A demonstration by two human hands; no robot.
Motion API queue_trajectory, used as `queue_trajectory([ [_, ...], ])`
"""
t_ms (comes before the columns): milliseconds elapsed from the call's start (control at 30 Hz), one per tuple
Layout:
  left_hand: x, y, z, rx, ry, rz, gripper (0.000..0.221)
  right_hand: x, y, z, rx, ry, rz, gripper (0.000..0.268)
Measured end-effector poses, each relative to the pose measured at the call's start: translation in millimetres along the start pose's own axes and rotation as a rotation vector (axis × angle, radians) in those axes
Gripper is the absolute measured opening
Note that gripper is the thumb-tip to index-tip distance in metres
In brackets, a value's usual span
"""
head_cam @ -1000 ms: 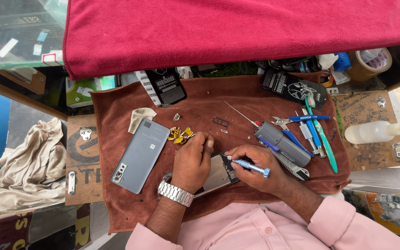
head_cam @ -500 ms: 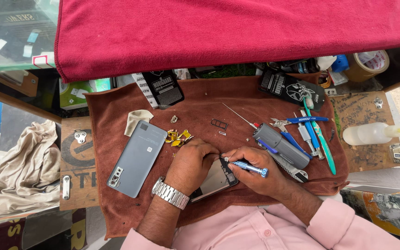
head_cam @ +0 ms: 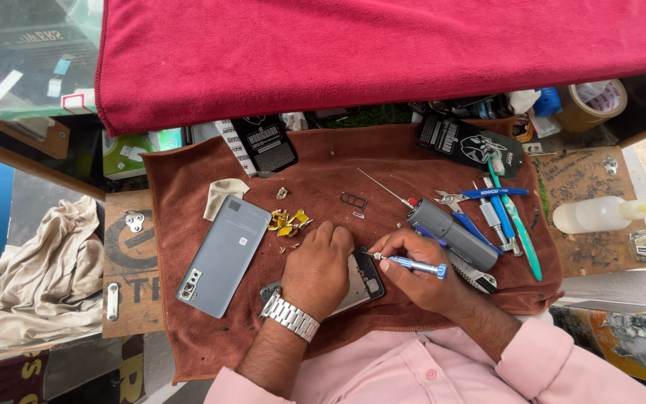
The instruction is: The person uses a power screwdriver to remove screws from the internal frame of a disassembled smartphone. They then switch to a manual screwdriver to continue removing screws from the device's chassis. The back cover of the phone is placed on the workbench nearby.
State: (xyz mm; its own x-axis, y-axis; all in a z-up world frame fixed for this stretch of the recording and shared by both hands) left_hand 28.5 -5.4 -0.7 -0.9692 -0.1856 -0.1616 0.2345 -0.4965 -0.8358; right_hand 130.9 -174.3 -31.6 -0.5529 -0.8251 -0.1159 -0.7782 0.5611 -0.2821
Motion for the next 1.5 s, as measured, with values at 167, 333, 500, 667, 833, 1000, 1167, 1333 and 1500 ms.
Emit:
queue_trajectory([
  [167,2,-13,-2,0.135,-0.022,0.070,0.010,-2,2,-8,0.060,-0.012,-0.031,0.010],
  [333,-1,-16,-5,0.221,-0.149,0.017,0.010,-2,3,-7,0.065,0.030,-0.047,0.011],
  [500,-4,-14,-13,0.314,-0.172,-0.023,0.015,-3,5,-10,0.068,-0.025,-0.050,0.014],
  [667,-4,-16,-22,0.412,-0.121,-0.061,0.010,-6,8,-13,0.090,-0.026,-0.073,0.015],
  [833,3,-21,-18,0.191,-0.192,-0.164,0.008,-9,7,-15,0.096,-0.048,-0.091,0.017],
  [1000,0,-23,-18,0.187,-0.312,-0.231,0.007,-14,9,-16,0.092,0.037,-0.106,0.018],
  [1167,-2,-26,-19,0.215,-0.301,-0.184,0.010,-14,15,-21,0.250,-0.125,-0.064,0.021],
  [1333,-1,-29,-20,0.234,-0.337,-0.205,0.012,-10,17,-22,0.237,-0.193,-0.013,0.022],
  [1500,-1,-29,-15,0.164,-0.400,-0.254,0.013,-11,20,-21,0.332,-0.251,-0.027,0.025],
])
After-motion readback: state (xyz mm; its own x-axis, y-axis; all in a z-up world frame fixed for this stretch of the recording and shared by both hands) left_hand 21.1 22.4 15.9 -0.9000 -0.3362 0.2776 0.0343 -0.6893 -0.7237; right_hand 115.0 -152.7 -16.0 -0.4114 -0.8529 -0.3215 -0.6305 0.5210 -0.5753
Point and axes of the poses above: each hand's wrist, its own x-axis away from the middle knuckle, its own y-axis out of the palm, z = x × y, the point moved 3 cm from there along -x, towards the middle knuckle, and after that the axes turned 4 degrees about y, right-handed, at the moved point
